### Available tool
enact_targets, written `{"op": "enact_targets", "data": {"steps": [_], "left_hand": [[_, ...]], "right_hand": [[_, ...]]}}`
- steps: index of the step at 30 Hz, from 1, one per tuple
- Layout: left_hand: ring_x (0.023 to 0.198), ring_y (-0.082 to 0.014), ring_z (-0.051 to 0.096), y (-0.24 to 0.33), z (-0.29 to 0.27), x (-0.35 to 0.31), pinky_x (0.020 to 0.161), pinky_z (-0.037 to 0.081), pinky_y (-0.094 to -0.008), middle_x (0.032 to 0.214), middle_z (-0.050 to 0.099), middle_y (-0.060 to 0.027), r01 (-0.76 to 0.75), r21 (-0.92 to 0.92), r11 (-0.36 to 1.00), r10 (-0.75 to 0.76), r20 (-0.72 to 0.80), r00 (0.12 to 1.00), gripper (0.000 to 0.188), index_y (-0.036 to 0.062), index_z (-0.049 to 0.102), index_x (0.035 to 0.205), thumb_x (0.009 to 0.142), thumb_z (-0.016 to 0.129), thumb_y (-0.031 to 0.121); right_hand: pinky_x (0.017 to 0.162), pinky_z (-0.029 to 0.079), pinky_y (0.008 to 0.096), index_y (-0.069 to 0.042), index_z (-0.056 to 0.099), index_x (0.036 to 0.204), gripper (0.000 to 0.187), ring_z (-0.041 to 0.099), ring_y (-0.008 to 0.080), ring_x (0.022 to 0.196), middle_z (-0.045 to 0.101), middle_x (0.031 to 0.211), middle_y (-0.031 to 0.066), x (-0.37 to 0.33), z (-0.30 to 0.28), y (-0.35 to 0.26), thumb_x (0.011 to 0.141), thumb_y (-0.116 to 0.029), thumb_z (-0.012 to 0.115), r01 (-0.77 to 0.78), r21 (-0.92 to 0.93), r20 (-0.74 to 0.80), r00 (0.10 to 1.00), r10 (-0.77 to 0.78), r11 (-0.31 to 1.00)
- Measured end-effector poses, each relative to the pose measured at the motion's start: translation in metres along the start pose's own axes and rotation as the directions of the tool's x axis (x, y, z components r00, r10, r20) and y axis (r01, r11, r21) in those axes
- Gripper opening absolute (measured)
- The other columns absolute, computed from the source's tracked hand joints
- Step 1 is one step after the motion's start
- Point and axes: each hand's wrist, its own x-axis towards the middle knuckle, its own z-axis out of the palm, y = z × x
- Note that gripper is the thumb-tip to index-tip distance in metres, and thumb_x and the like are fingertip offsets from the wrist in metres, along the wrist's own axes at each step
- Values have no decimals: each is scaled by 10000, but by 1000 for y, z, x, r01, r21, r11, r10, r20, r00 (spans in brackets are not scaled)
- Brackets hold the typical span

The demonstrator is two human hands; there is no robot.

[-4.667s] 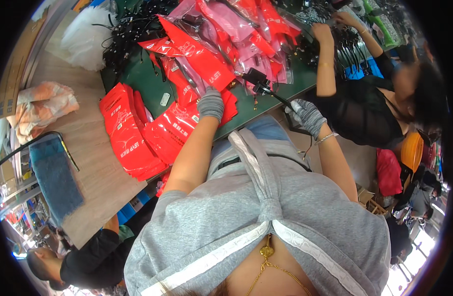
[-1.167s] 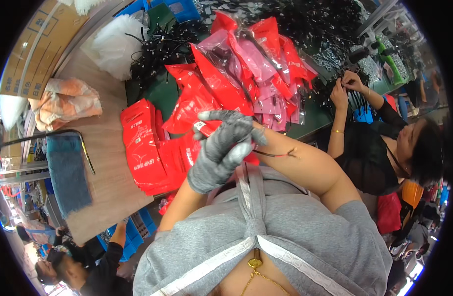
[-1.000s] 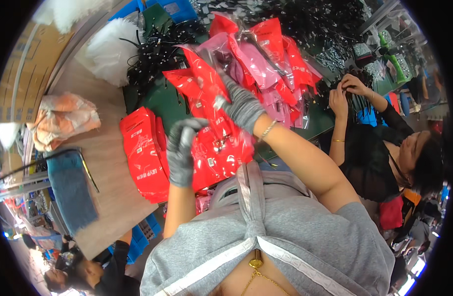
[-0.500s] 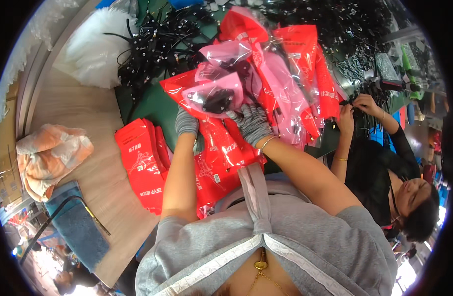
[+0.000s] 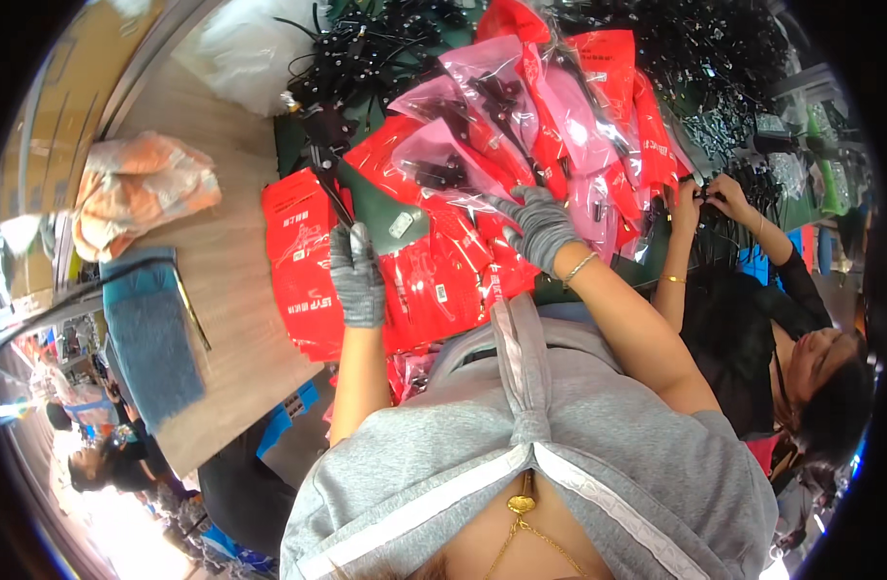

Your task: Packaging items into plastic bags at a workstation.

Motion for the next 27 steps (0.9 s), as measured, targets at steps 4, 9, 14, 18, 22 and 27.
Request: {"op": "enact_targets", "data": {"steps": [4, 9, 14, 18, 22, 27], "left_hand": [[630, -12, 414, 49, -11, -44, 520, 325, -168, 954, 572, 12, 215, -499, 840, -103, 243, 965, 288, 96, 539, 1225, 977, 556, 244], [751, -124, 541, 70, 26, -91, 625, 439, -243, 1033, 612, -54, -249, -200, 948, 291, 220, 931, 376, 60, 508, 1268, 950, 602, 237], [974, -283, 643, 62, 84, -91, 834, 505, -343, 1056, 642, -192, -713, 44, 700, 674, 290, 679, 324, 2, 568, 1175, 910, 637, 174], [972, -289, 658, 56, 81, -107, 835, 514, -345, 1082, 660, -182, -463, 266, 845, 74, 800, 595, 363, 3, 565, 1207, 937, 598, 243], [928, -299, 659, -19, 69, -106, 812, 515, -386, 1026, 676, -162, -429, 559, 709, -242, 766, 596, 374, 18, 587, 1140, 901, 633, 301], [951, -334, 646, -53, 100, -121, 786, 503, -455, 1079, 644, -150, -445, 680, 583, -246, 670, 700, 561, 96, 512, 1236, 832, 650, 460]], "right_hand": [[1025, 397, 416, -193, 462, 1373, 662, 459, 314, 1229, 484, 1309, 157, -11, -73, -35, 773, -281, 727, 333, 402, -599, 800, -30, 853], [1023, 384, 350, -104, 455, 1359, 664, 496, 239, 1170, 512, 1294, 100, -17, -98, -80, 773, -193, 752, 511, 787, -482, 859, -173, 346], [852, 473, 309, -59, 610, 1034, 334, 580, 144, 897, 638, 914, 22, -43, -75, -109, 789, -237, 750, 58, 993, -65, 996, 66, 105], [731, 492, 366, -60, 608, 1048, 223, 627, 205, 784, 642, 816, 90, -82, -65, -40, 870, -191, 634, 104, 969, -182, 914, 364, 223], [794, 492, 392, -84, 597, 1185, 331, 641, 307, 869, 655, 1002, 170, -146, -79, 17, 907, -264, 600, -393, 440, -183, 841, 509, 808], [899, 468, 372, -153, 616, 1207, 377, 608, 298, 1035, 660, 1089, 117, -202, -33, 36, 886, -351, 620, -502, 283, -55, 842, 536, 818]]}}
